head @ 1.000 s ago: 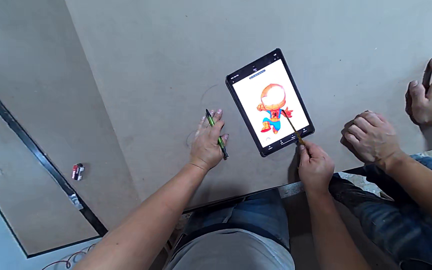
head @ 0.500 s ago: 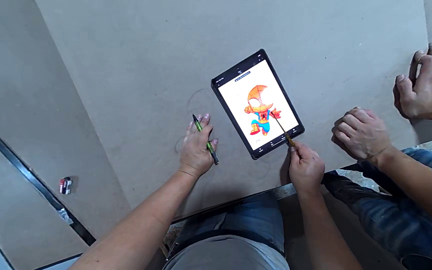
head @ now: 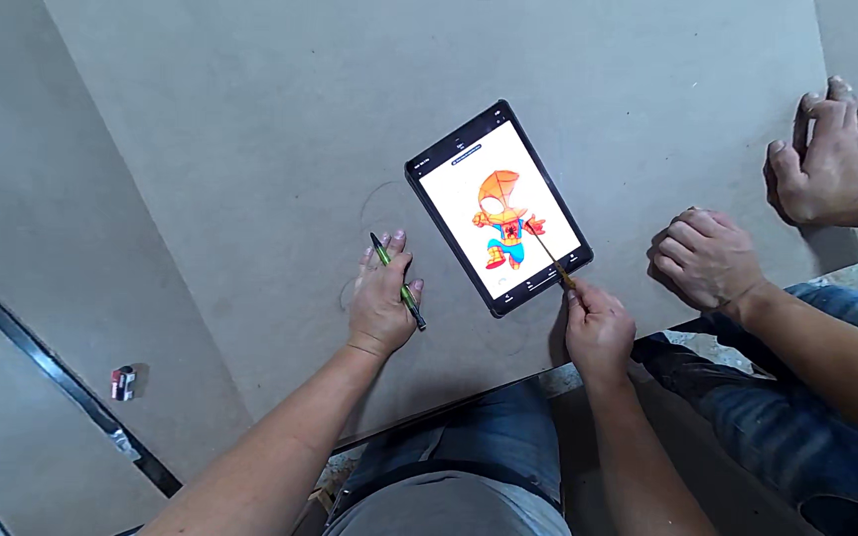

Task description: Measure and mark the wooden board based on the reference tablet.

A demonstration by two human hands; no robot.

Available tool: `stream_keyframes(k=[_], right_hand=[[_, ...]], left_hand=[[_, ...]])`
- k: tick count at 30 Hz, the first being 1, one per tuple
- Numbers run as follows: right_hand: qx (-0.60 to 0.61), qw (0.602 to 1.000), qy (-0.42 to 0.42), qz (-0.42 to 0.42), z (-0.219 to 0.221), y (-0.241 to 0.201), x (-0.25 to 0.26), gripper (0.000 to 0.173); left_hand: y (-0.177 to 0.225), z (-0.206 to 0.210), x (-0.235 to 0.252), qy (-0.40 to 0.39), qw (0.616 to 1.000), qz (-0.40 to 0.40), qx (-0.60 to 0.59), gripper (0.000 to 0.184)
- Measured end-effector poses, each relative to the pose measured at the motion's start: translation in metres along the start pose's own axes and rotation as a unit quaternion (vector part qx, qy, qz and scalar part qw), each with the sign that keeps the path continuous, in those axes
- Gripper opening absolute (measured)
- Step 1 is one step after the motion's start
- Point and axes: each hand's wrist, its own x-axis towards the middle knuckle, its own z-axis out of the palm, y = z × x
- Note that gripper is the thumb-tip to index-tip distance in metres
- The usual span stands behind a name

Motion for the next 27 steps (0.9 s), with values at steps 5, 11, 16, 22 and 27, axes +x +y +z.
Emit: stream_keyframes(k=[5,11,16,22,27], right_hand=[[-0.010,1.000,-0.004,-0.001,0.000,-0.001,0.000,0.026],[-0.007,1.000,0.004,-0.005,0.001,0.000,0.001,0.025],[-0.004,1.000,-0.011,-0.011,0.003,-0.009,-0.009,0.025],[-0.005,1.000,-0.015,-0.012,0.012,-0.022,-0.025,0.025],[-0.005,1.000,-0.011,-0.020,0.012,-0.022,-0.026,0.026]], left_hand=[[0.000,0.001,-0.001,0.000,1.000,-0.001,0.005,0.044],[0.000,0.000,0.000,0.004,1.000,0.000,0.005,0.044],[0.000,0.000,-0.001,0.000,1.000,0.000,0.004,0.045],[-0.001,0.000,-0.001,0.000,1.000,0.002,0.009,0.044],[-0.001,0.001,-0.001,0.006,1.000,0.006,0.005,0.044]])
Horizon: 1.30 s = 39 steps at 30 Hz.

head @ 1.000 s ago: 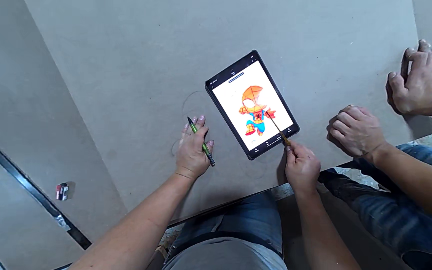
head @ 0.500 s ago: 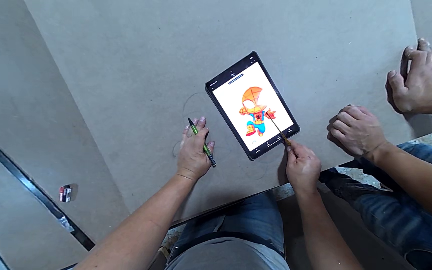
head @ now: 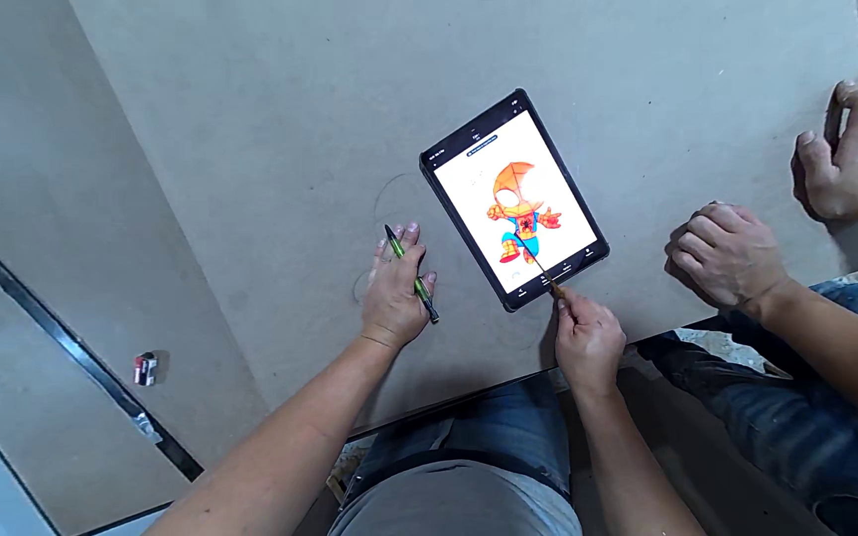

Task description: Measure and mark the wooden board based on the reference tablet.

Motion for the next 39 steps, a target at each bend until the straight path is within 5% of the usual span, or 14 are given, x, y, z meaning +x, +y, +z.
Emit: stream_keyframes(k=[39], right_hand=[[-0.005,1.000,-0.011,0.005,0.0010,-0.0033,-0.0020,0.025]], left_hand=[[0.0000,-0.0015,0.0019,-0.005,1.000,-0.007,0.001,0.042]])
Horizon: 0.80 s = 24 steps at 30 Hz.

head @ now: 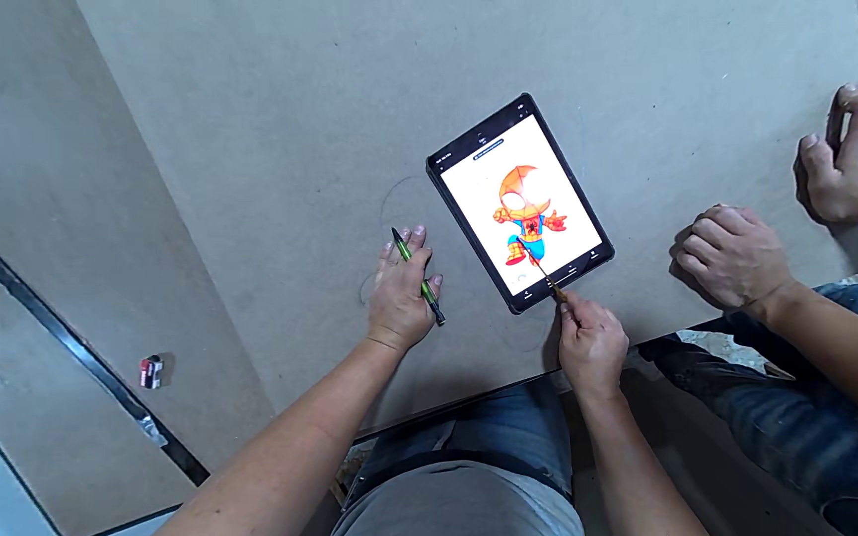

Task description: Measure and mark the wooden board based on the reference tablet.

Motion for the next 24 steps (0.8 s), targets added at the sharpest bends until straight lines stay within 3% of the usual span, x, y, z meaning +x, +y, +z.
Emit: stream_keyframes(k=[9,12,14,19,21,24], right_hand=[[0.018,1.000,-0.004,0.002,0.000,0.000,0.000,0.025],[0.185,0.976,-0.023,0.114,-0.016,0.007,0.016,0.026],[0.257,0.950,0.006,0.177,-0.026,0.014,0.037,0.029],[0.241,0.955,0.004,0.171,-0.027,0.009,0.070,0.027],[0.266,0.945,-0.019,0.190,-0.032,-0.014,0.074,0.027],[0.286,0.906,-0.172,0.260,-0.095,-0.128,0.085,0.033]], left_hand=[[-0.001,0.000,0.000,-0.001,1.000,-0.002,-0.004,0.042],[0.002,-0.002,0.001,-0.004,1.000,-0.005,-0.014,0.044],[0.002,-0.004,0.001,-0.003,1.000,-0.013,-0.019,0.044],[0.010,-0.013,0.003,-0.023,0.996,-0.044,-0.069,0.045],[0.019,-0.020,-0.002,-0.040,0.993,-0.060,-0.090,0.049],[0.032,-0.031,-0.016,-0.039,0.984,-0.098,-0.144,0.063]])
